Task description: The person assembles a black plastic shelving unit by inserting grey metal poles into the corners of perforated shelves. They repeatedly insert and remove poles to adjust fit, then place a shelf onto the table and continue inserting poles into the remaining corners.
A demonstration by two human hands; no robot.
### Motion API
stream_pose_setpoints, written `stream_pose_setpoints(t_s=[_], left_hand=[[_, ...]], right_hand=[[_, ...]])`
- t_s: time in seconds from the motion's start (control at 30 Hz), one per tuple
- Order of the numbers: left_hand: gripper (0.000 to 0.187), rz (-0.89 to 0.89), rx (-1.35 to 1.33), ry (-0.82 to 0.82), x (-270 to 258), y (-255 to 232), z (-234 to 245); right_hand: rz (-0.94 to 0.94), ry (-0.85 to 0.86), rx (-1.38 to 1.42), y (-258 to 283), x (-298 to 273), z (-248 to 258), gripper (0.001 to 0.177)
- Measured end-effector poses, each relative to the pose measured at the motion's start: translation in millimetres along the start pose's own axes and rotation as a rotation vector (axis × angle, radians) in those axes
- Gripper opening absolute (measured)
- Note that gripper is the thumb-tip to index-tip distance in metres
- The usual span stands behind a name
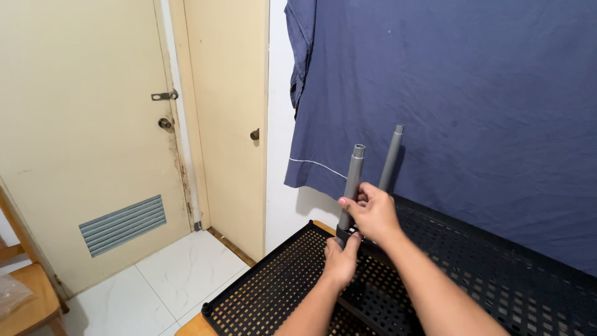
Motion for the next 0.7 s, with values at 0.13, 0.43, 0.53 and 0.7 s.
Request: stream_pose_setpoints(t_s=[0.13,0.43,0.53,0.7], left_hand=[[0.085,0.025,-0.006,0.012,0.0,1.9,-0.1],[0.082,0.055,-0.018,0.034,0.6,2.5,-0.3],[0.083,0.078,-0.033,0.033,0.2,5.3,-2.1],[0.087,0.007,0.047,0.008,2.1,5.2,-0.4]], right_hand=[[-0.011,0.221,0.328,-22.2,14.6,1.0,0.026],[-0.053,-0.118,0.069,-11.4,-6.0,-36.1,0.058],[-0.118,-0.223,0.046,-3.6,-0.2,-41.1,0.054],[-0.253,-0.119,0.251,-21.4,25.7,-46.2,0.025]])
Point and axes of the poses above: each hand's wrist, its own x-axis towards the middle knuckle, its own z-axis out of the back of the hand, y = z × x, the point moved 3 cm from there along x, towards the middle knuckle, and after that the axes turned 5 degrees about -x, right-handed, at the moved point
